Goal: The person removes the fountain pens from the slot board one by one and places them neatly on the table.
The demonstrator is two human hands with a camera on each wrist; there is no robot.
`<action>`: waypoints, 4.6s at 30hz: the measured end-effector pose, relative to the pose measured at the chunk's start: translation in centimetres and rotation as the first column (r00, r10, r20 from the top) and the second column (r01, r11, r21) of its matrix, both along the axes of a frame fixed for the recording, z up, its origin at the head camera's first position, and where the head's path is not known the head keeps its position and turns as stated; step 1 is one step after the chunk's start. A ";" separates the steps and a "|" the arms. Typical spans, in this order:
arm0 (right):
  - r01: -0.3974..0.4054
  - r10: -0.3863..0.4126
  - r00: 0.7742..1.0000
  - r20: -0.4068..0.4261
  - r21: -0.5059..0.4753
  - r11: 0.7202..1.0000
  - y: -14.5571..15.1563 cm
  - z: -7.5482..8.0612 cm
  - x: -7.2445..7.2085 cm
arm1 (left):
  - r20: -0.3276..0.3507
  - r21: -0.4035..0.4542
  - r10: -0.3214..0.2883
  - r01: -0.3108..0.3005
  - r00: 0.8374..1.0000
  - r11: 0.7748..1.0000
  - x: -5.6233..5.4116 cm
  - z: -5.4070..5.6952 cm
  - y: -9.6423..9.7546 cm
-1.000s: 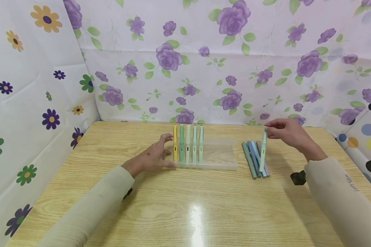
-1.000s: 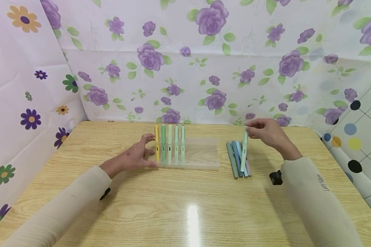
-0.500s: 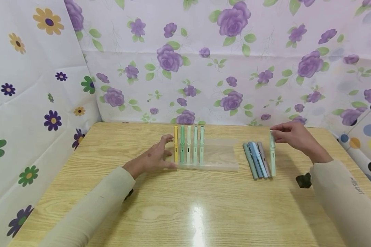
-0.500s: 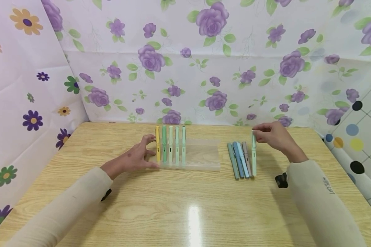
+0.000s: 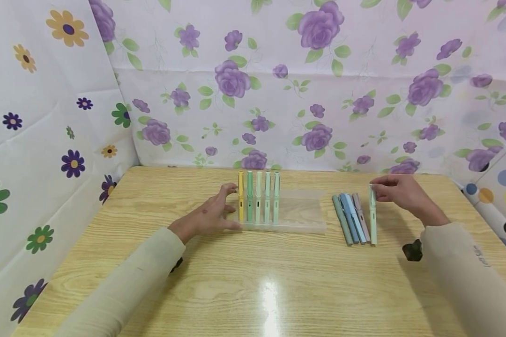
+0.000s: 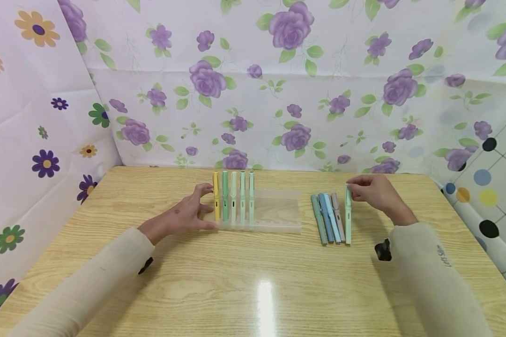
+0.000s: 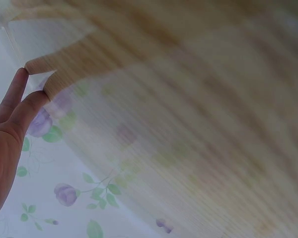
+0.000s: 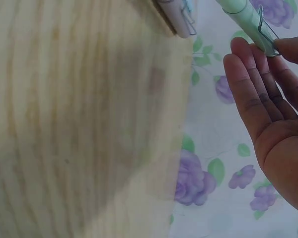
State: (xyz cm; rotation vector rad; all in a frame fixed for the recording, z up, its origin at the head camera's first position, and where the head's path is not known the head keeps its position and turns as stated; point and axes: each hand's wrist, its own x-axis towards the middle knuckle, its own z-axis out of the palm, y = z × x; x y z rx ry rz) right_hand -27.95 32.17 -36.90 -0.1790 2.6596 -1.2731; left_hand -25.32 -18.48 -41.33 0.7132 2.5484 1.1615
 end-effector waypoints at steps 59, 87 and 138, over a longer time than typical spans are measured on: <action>-0.010 0.010 1.000 -0.007 -0.021 1.000 -4.0 0.7 0.1 | -0.014 -0.001 0.006 -0.006 1.000 1.000 0.2 -0.1 0.3; -0.142 0.134 0.986 -0.098 -0.084 0.986 -11.2 4.2 0.2 | -0.007 0.001 0.016 -0.016 1.000 1.000 0.1 -0.1 0.2; -0.280 0.262 0.945 -0.197 -0.072 0.957 -20.8 2.8 -1.8 | -0.011 -0.010 0.011 -0.011 1.000 1.000 0.2 0.0 0.1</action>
